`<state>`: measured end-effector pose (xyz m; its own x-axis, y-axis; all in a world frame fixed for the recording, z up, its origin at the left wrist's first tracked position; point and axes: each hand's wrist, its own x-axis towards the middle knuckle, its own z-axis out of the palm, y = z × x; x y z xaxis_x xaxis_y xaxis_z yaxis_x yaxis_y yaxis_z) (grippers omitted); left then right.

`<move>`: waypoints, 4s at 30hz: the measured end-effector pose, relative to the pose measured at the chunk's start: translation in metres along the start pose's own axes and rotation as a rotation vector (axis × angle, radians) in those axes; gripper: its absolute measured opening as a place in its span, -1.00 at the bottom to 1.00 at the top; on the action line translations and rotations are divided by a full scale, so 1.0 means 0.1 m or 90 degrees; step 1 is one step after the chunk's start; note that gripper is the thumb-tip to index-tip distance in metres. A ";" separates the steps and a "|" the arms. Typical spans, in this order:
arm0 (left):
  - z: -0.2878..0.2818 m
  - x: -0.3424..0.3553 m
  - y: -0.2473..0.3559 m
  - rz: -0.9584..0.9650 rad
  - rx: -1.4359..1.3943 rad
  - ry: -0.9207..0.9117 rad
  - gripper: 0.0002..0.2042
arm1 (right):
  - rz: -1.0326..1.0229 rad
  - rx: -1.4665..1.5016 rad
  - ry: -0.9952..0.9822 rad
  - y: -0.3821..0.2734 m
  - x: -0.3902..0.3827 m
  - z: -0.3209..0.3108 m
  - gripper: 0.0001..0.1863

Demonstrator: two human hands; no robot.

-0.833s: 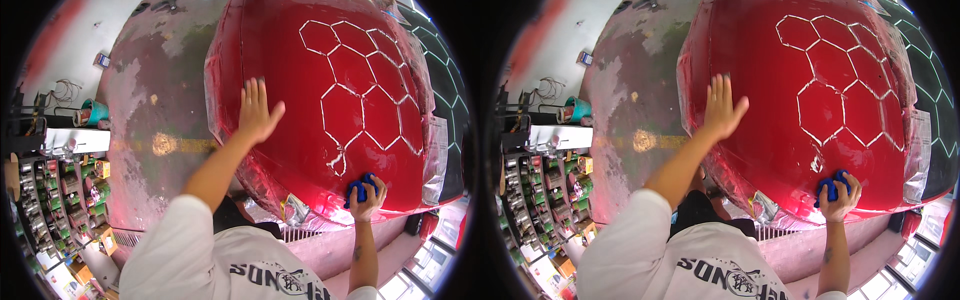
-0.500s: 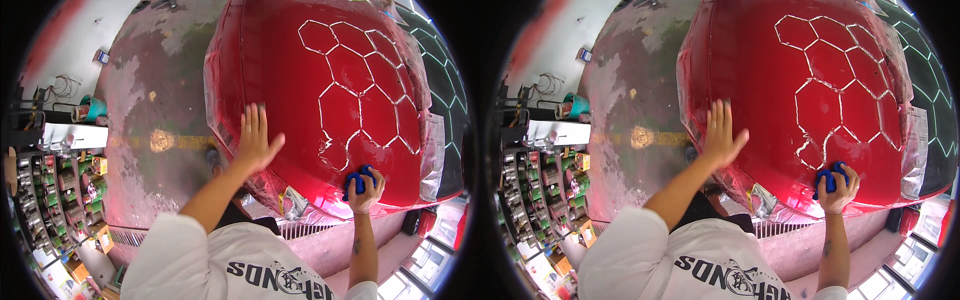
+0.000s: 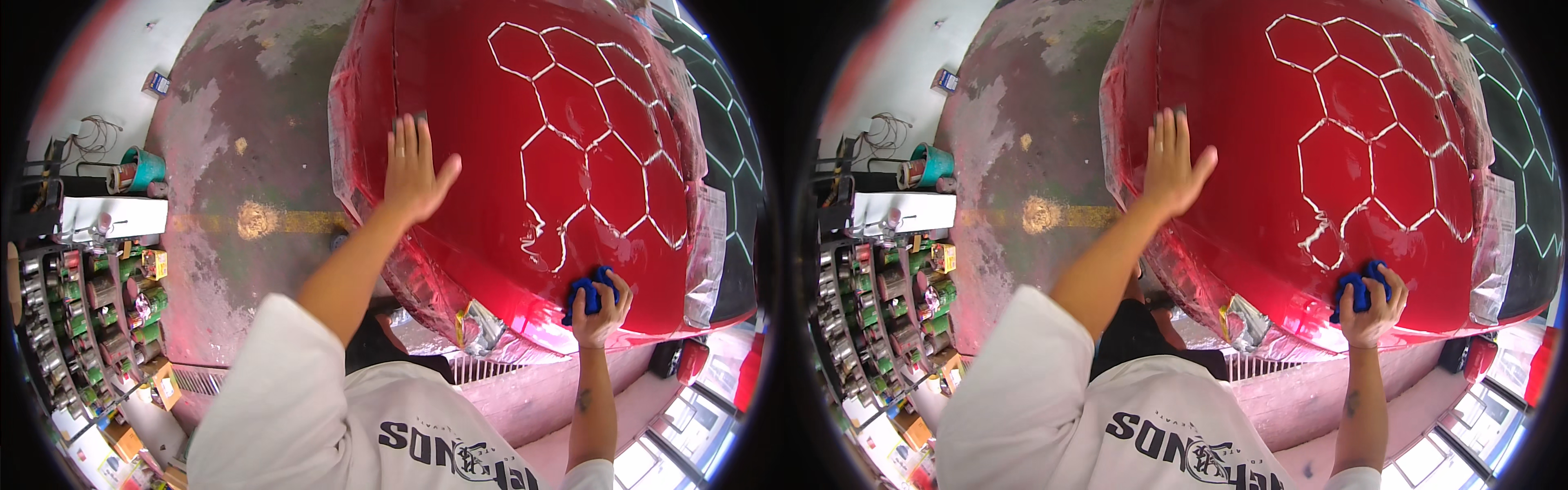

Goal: The person applies a protective film to the hood of a red car. They use a blue cloth and a squeegee to smooth the film, remove air bubbles, and wipe the surface, while another person assists in the background.

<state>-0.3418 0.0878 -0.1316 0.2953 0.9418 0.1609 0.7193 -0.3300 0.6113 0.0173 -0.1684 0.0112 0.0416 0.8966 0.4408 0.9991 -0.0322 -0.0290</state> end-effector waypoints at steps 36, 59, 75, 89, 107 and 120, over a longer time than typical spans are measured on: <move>-0.43 1.21 -0.40 0.095 0.056 -0.122 0.11 | 0.011 -0.045 -0.093 0.02 0.00 -0.08 -0.61; -0.16 2.91 -0.84 0.004 0.010 -0.022 0.14 | 0.010 -0.038 -0.069 0.09 -0.08 -0.02 -0.63; 0.51 -2.09 2.30 -0.161 -0.054 -0.097 0.04 | -0.008 0.001 0.064 0.03 -0.03 -0.06 -0.71; 0.55 -1.45 2.02 -0.317 -0.003 0.056 0.02 | -0.030 0.024 0.106 0.08 -0.09 -0.10 -0.67; 0.28 -1.69 0.59 0.036 0.040 0.020 -0.08 | -0.060 0.025 0.077 0.06 -0.04 -0.06 -0.67; -0.05 -0.81 0.19 0.069 0.089 -0.103 0.02 | -0.057 0.012 -0.024 0.10 -0.03 -0.06 -0.65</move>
<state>-0.3551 0.0054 -0.1288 0.4650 0.8811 0.0868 0.7542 -0.4456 0.4824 0.0270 -0.1744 0.0152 -0.0487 0.9113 0.4089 0.9983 0.0571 -0.0083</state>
